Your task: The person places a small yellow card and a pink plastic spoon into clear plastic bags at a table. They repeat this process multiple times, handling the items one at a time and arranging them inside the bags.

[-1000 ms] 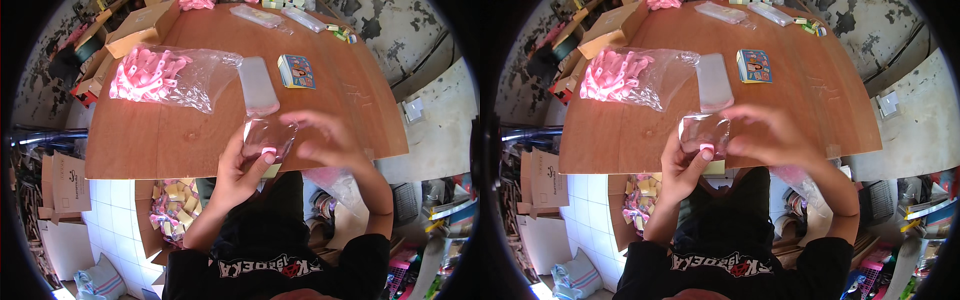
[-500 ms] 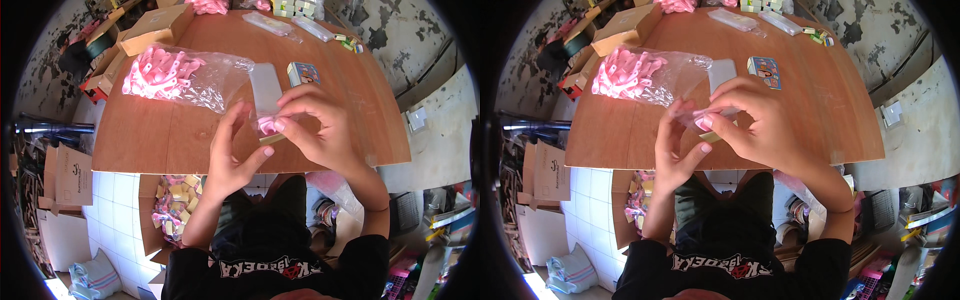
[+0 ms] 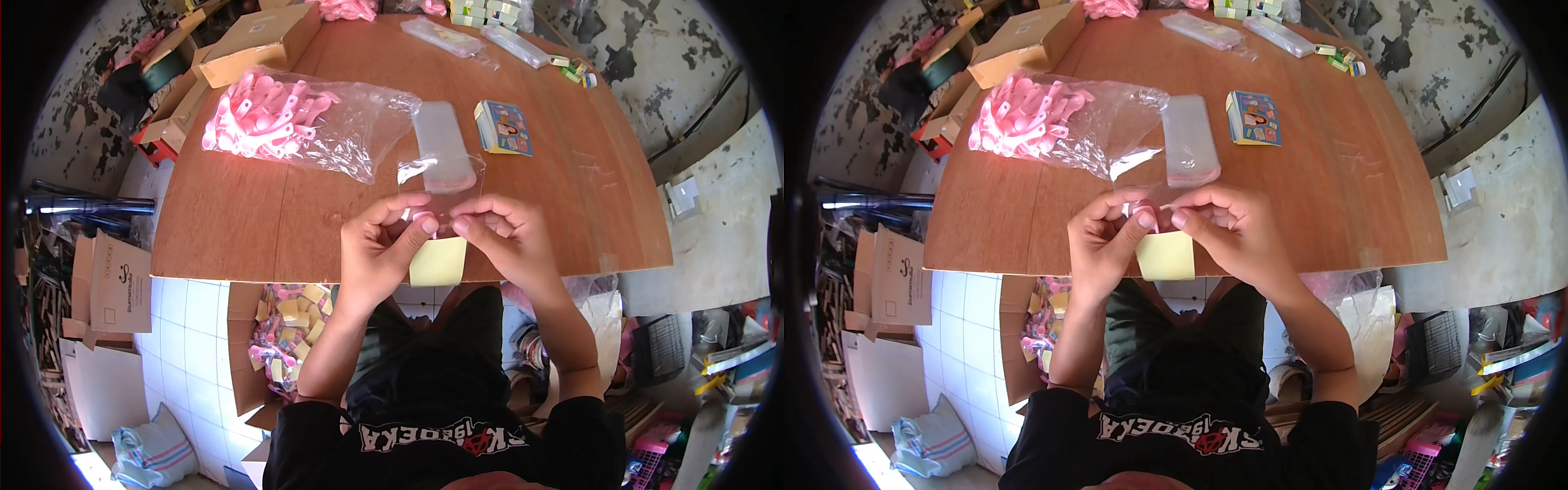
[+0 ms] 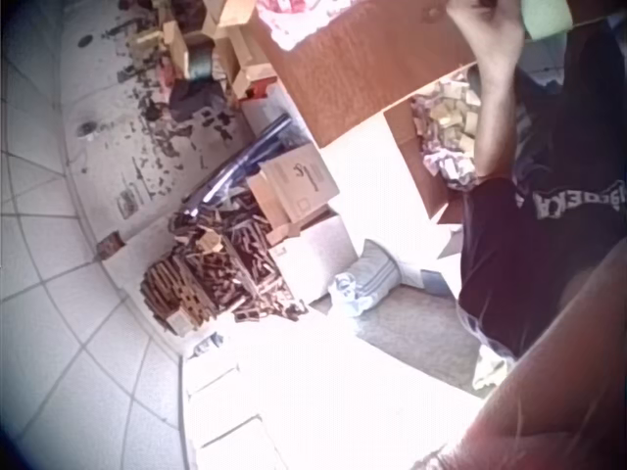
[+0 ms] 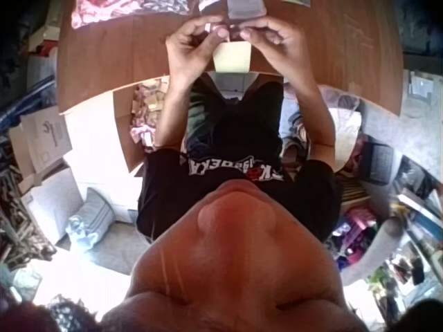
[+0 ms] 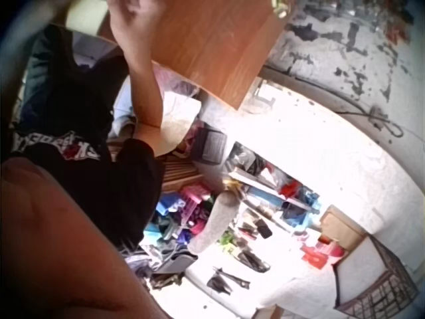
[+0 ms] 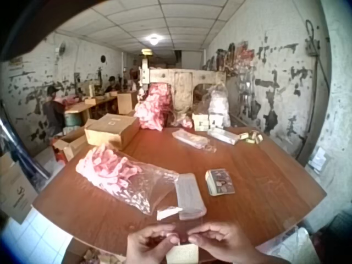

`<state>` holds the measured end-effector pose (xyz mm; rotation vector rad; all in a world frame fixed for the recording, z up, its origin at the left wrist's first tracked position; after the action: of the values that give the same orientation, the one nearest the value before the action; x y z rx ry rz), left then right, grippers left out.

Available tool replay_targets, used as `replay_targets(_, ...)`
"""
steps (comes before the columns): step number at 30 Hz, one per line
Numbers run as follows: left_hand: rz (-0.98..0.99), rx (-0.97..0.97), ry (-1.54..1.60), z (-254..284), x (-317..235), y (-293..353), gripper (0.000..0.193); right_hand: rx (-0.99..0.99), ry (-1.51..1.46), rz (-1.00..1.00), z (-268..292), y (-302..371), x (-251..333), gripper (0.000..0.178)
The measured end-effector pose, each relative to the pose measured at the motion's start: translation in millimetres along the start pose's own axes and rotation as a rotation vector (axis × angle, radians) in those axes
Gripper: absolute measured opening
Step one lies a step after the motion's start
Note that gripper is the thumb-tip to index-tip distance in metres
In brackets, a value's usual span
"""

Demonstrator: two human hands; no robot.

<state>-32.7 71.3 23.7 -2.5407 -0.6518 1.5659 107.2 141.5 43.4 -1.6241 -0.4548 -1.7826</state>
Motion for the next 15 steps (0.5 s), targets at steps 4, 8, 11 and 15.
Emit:
replay_targets(4,0.017,0.019,0.067,11.2,6.5,1.9,0.022,-0.124,-0.015,0.035,2.8,-0.1,-0.5,0.017)
replay_targets(8,-0.025,0.049,0.021,14.0,5.3,1.1,0.018,-0.123,-0.079,0.059,4.4,0.9,-5.6,0.016)
replay_targets(11,-0.003,0.078,0.069,16.7,4.8,0.8,0.017,-0.085,-0.088,0.059,4.5,1.6,-5.6,0.017)
replay_targets(15,0.027,0.135,0.122,15.7,1.2,1.8,0.017,-0.038,-0.057,0.068,9.3,4.3,-5.5,0.011)
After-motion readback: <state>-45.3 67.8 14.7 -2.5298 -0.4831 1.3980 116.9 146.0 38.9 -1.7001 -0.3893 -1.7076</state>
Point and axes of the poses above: each hand's wrist, its own y-axis away from the middle knuckle, its own z-axis out of the back of the hand, x = y × z, the point moved 8 cm from there along -y, towards the middle knuckle, and after that the axes turned 9 degrees about y, right-handed, at the moved point
